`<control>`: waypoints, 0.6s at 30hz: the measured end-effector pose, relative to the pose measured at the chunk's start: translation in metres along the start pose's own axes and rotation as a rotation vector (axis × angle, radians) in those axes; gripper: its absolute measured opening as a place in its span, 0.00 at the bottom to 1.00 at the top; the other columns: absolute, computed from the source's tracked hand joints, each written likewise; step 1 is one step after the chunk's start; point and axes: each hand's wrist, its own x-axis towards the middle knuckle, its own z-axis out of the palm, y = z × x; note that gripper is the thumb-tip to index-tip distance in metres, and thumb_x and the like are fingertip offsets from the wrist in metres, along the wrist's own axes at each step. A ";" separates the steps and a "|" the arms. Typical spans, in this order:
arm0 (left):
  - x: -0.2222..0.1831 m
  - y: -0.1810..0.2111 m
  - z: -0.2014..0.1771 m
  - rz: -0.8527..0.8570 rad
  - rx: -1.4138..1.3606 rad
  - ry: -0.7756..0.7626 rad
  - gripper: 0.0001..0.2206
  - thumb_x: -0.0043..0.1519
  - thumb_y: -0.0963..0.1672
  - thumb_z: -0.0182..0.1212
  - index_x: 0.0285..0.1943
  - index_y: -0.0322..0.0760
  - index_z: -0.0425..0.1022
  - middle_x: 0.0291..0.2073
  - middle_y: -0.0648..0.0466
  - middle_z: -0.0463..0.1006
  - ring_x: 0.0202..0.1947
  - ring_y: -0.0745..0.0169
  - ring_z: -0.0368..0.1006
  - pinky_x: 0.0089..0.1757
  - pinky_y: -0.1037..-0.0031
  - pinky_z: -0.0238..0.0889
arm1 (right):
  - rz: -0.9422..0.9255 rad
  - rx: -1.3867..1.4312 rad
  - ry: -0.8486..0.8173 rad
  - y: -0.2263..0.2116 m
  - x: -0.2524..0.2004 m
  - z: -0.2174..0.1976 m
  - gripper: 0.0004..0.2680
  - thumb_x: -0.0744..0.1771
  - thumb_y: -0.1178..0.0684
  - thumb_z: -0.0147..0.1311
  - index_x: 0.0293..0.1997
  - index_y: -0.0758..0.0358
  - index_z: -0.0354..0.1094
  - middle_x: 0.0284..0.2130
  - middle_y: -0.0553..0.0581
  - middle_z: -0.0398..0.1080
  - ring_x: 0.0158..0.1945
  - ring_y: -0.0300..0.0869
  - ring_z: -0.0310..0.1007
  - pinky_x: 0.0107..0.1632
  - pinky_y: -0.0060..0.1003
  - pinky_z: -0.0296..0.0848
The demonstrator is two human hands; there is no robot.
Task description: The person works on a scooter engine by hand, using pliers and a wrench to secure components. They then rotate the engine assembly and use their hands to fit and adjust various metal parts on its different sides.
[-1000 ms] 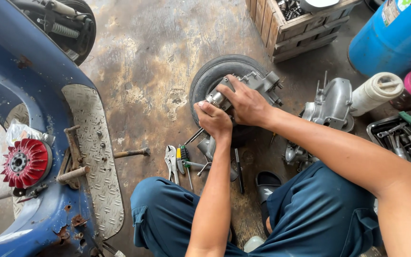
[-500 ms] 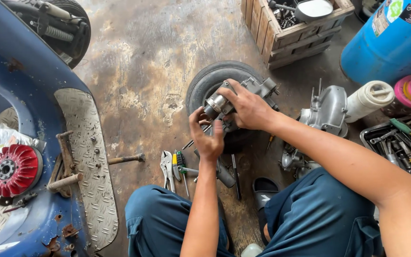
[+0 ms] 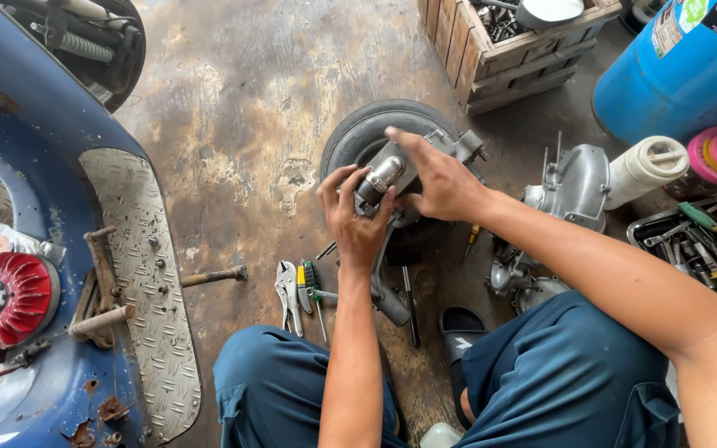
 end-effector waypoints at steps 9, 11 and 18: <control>-0.004 -0.002 -0.004 -0.096 -0.034 -0.044 0.22 0.58 0.47 0.76 0.58 0.38 0.76 0.52 0.50 0.73 0.56 0.50 0.69 0.57 0.62 0.64 | 0.281 0.167 -0.082 0.017 -0.005 -0.018 0.43 0.57 0.47 0.74 0.76 0.60 0.39 0.66 0.66 0.60 0.65 0.57 0.66 0.64 0.48 0.66; -0.004 0.001 -0.001 -0.105 -0.019 -0.032 0.24 0.56 0.47 0.77 0.59 0.37 0.76 0.51 0.50 0.73 0.55 0.50 0.68 0.56 0.62 0.64 | 0.233 0.151 -0.090 0.017 -0.005 -0.023 0.41 0.58 0.48 0.73 0.75 0.59 0.43 0.67 0.65 0.59 0.66 0.56 0.66 0.65 0.47 0.66; -0.037 -0.006 0.026 -0.258 -0.340 0.190 0.29 0.58 0.47 0.74 0.64 0.37 0.63 0.57 0.52 0.71 0.53 0.58 0.69 0.49 0.71 0.65 | 0.152 0.139 -0.095 0.015 -0.012 -0.023 0.37 0.60 0.47 0.71 0.75 0.60 0.46 0.68 0.66 0.59 0.67 0.56 0.65 0.66 0.46 0.65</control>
